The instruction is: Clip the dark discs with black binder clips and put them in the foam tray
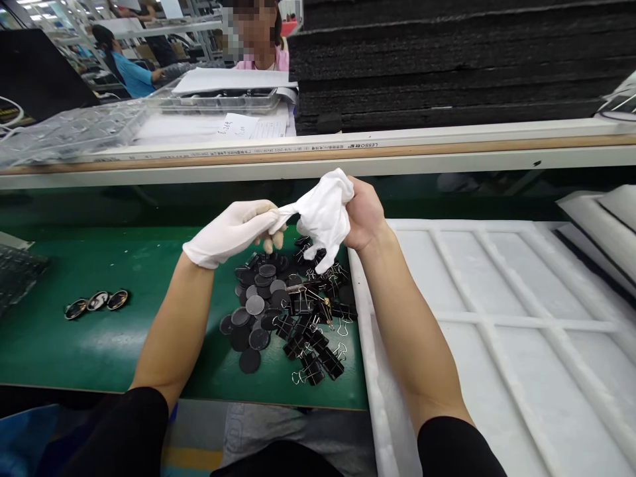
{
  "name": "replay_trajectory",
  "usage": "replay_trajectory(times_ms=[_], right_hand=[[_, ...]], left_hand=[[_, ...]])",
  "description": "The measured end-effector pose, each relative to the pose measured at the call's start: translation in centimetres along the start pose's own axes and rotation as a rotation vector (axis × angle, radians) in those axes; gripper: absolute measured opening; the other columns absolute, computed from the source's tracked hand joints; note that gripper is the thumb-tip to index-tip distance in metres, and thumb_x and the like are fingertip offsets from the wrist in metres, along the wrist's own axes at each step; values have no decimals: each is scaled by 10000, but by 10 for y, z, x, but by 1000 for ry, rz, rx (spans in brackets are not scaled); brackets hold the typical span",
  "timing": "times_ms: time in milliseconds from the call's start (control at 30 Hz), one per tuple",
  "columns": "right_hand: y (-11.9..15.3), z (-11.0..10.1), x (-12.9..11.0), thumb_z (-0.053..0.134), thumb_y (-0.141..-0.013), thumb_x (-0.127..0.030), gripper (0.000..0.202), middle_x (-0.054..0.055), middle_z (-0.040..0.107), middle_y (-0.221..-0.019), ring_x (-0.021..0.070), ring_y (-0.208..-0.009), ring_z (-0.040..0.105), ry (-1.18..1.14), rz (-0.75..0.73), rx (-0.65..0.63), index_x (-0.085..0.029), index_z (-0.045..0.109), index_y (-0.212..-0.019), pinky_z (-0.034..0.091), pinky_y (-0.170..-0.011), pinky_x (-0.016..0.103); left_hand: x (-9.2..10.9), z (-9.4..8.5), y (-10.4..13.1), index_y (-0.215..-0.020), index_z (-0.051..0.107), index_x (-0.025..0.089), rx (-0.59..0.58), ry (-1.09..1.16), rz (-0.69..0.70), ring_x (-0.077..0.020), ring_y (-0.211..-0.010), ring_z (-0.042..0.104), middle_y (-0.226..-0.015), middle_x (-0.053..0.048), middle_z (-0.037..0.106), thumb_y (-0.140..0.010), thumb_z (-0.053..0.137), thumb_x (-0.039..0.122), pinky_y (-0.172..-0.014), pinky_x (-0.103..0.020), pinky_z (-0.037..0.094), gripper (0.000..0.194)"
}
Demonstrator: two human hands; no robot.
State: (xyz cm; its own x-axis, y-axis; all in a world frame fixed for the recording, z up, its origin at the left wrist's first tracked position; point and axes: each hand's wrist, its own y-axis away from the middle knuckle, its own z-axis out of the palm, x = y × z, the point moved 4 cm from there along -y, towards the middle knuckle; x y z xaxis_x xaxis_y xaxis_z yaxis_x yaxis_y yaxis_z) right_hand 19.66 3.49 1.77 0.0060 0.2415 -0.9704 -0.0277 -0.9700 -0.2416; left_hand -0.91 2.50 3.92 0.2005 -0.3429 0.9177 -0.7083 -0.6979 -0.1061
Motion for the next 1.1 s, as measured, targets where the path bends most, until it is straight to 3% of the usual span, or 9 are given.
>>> replay_trajectory(times_ms=[100, 267, 367, 433, 600, 800, 967, 1100], right_hand=[[0, 2, 1, 629, -737, -564, 421, 39, 512, -634, 278, -782, 625, -194, 88, 4, -284, 335, -628, 561, -688, 422], [11, 18, -9, 671, -774, -448, 311, 11, 526, -681, 210, -702, 595, -189, 139, -5, -256, 446, -679, 562, -681, 381], [24, 34, -17, 742, -759, -329, 228, 11, 596, -732, 171, -706, 588, -14, 62, -13, -223, 553, -687, 533, -676, 331], [31, 43, -22, 733, -789, -310, 193, 8, 611, -725, 154, -693, 571, 88, -24, -30, -208, 602, -691, 490, -650, 303], [37, 45, -25, 632, -839, -252, 219, -5, 557, -627, 128, -616, 478, 294, -115, 55, -194, 619, -629, 361, -567, 283], [33, 38, -24, 643, -854, -275, 291, 1, 531, -579, 151, -623, 497, 396, -129, 96, -208, 574, -579, 394, -564, 285], [32, 40, -18, 632, -892, -326, 370, 2, 529, -570, 135, -585, 502, 355, -64, 88, -205, 546, -553, 410, -525, 265], [30, 42, -15, 672, -885, -389, 364, 19, 606, -613, 153, -575, 600, 135, 30, 21, -202, 599, -582, 521, -542, 283]], left_hand=[[-2, -1, -2, -838, 607, 180, 35, -77, 2, -110, -626, 626, -782, -28, 688, -1024, 512, 356, -608, -247, 488, 273], [6, -13, -2, -767, 552, 212, 596, -225, 126, -116, -613, 509, -672, 20, 542, -1020, 526, 346, -608, -283, 416, 287], [13, -10, 1, -743, 512, 220, 725, -139, 166, -114, -599, 471, -654, 27, 501, -1019, 538, 425, -601, -293, 407, 345], [14, -8, 3, -719, 504, 218, 712, -171, 114, -115, -600, 476, -653, 26, 519, -971, 619, 444, -583, -292, 399, 358], [5, -8, 2, -714, 585, 201, 436, -256, 55, -122, -592, 532, -653, 18, 602, -871, 690, 301, -545, -276, 404, 214], [2, -20, 1, -757, 625, 198, 618, -439, 128, -138, -658, 569, -700, 4, 657, -915, 646, 328, -608, -282, 435, 207], [20, -3, 10, -960, 662, 230, 767, -425, 323, -157, -906, 656, -992, -41, 679, -998, 553, 316, -817, -303, 531, 143], [34, 18, 17, -1106, 653, 260, 643, -367, 444, -183, -1058, 684, -1158, -61, 649, -1057, 433, 325, -921, -341, 558, 235]])
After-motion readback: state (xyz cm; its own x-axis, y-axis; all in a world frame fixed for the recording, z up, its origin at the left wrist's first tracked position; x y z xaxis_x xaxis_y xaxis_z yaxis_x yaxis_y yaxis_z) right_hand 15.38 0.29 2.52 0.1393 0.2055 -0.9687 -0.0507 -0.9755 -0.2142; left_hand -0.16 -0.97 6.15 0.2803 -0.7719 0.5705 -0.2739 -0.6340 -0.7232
